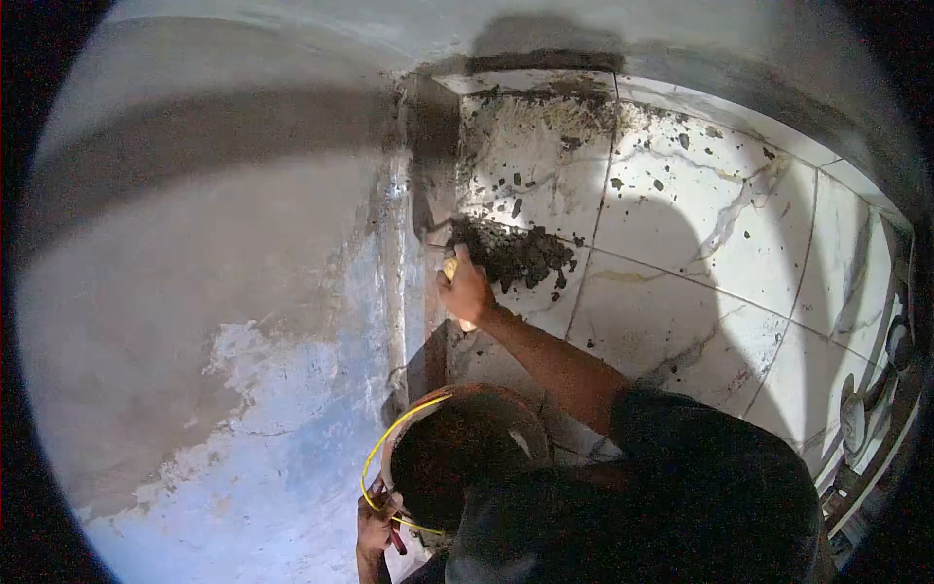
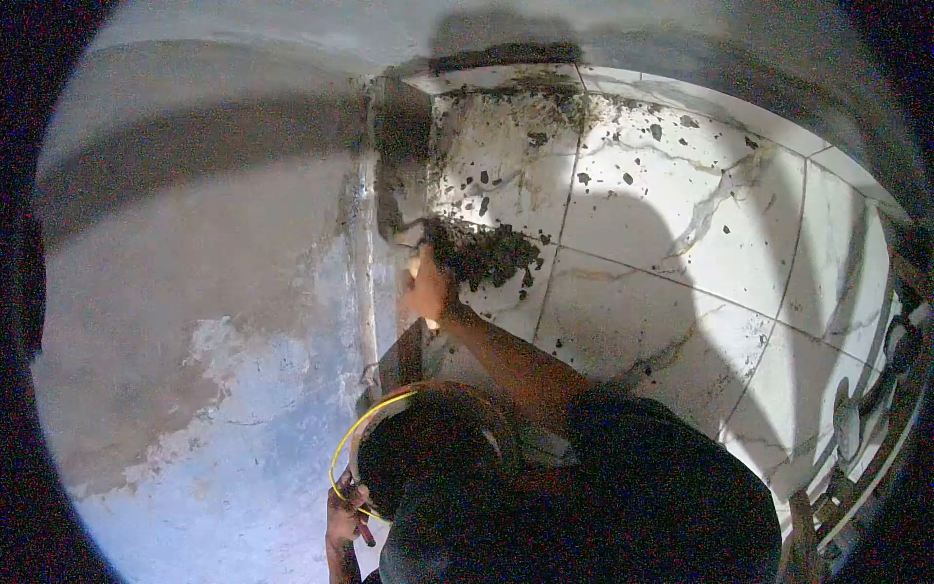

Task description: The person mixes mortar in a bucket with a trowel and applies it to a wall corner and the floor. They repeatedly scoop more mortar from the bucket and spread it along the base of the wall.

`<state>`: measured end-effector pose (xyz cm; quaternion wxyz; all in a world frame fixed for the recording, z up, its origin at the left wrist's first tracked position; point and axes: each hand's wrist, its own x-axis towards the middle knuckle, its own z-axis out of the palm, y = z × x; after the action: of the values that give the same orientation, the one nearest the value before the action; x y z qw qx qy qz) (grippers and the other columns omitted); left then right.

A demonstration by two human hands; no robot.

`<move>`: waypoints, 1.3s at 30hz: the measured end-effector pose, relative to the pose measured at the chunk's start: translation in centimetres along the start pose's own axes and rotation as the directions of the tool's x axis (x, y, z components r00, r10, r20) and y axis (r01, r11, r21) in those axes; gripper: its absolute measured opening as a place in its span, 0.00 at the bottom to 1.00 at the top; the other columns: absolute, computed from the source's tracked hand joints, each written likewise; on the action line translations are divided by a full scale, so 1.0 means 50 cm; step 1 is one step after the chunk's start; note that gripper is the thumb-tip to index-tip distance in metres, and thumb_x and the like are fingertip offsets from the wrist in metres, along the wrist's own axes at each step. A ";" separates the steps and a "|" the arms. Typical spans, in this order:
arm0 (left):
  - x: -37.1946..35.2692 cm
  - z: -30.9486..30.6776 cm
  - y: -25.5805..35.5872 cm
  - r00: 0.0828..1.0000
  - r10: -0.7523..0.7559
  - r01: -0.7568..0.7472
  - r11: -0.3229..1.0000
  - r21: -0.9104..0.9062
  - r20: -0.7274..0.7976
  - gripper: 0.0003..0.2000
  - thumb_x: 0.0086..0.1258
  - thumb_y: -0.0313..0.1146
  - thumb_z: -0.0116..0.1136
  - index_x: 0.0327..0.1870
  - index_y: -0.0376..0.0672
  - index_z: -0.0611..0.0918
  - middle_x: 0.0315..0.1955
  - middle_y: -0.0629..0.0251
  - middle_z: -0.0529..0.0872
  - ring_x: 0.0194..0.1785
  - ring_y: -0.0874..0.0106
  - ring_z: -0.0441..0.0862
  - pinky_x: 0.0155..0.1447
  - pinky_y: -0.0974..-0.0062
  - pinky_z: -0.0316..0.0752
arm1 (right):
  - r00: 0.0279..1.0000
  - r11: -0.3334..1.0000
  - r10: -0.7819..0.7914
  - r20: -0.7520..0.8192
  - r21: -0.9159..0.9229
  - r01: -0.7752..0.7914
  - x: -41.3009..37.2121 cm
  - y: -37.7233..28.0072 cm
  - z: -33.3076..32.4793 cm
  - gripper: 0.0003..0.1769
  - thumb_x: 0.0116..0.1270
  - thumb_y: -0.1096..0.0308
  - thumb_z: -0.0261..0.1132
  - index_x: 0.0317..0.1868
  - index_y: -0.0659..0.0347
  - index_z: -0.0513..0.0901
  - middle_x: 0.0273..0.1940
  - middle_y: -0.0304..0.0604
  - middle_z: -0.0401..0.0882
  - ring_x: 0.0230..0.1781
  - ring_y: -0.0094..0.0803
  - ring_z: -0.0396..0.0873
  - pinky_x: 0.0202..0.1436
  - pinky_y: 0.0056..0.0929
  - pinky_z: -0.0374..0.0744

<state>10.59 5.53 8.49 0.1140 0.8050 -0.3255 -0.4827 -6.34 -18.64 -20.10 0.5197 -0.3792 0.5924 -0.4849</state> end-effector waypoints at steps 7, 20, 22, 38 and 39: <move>-0.009 -0.020 -0.036 0.996 -0.072 0.070 0.997 -0.043 -0.055 0.30 0.59 0.32 0.64 0.63 0.40 0.67 0.20 0.72 0.77 0.13 0.82 0.68 0.14 0.85 0.61 | 0.998 0.994 -0.057 -0.024 -0.096 0.054 -0.009 0.015 0.019 0.27 0.57 0.68 0.60 0.53 0.70 0.60 0.34 0.62 0.76 0.36 0.53 0.78 0.39 0.44 0.76; -0.014 -0.015 -0.033 1.000 0.022 -0.022 0.998 0.053 0.004 0.27 0.64 0.36 0.60 0.64 0.41 0.68 0.19 0.75 0.74 0.14 0.85 0.65 0.16 0.85 0.60 | 0.991 0.973 0.121 -0.051 -0.191 -0.129 0.043 -0.001 0.025 0.30 0.60 0.64 0.59 0.58 0.72 0.60 0.40 0.59 0.76 0.38 0.52 0.78 0.43 0.44 0.77; -0.022 -0.008 -0.014 1.000 0.015 -0.014 0.996 0.090 -0.020 0.27 0.64 0.36 0.60 0.63 0.40 0.68 0.19 0.75 0.74 0.14 0.85 0.65 0.16 0.85 0.60 | 0.999 0.995 0.020 -0.040 -0.092 -0.024 0.026 0.002 0.005 0.29 0.59 0.64 0.59 0.58 0.69 0.61 0.41 0.58 0.76 0.37 0.51 0.78 0.42 0.43 0.77; -0.019 -0.012 -0.027 1.000 -0.024 0.024 0.999 -0.022 -0.011 0.29 0.62 0.36 0.62 0.63 0.39 0.68 0.19 0.76 0.75 0.14 0.86 0.65 0.15 0.87 0.60 | 0.979 0.996 -0.069 -0.193 -0.071 0.057 0.061 -0.004 -0.011 0.17 0.59 0.64 0.58 0.40 0.70 0.71 0.26 0.53 0.76 0.28 0.46 0.78 0.38 0.41 0.76; -0.017 -0.011 -0.027 0.999 -0.019 0.019 1.000 0.010 -0.044 0.28 0.62 0.36 0.62 0.63 0.40 0.68 0.19 0.76 0.75 0.14 0.85 0.65 0.15 0.87 0.60 | 0.973 0.995 -0.071 -0.221 -0.083 0.054 0.076 -0.008 -0.010 0.15 0.59 0.64 0.59 0.39 0.69 0.72 0.25 0.52 0.75 0.28 0.45 0.78 0.38 0.41 0.76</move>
<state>11.34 7.00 8.70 0.1124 0.8190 -0.3176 -0.4644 -7.53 -22.27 -20.68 0.4195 -0.3603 0.6531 -0.5174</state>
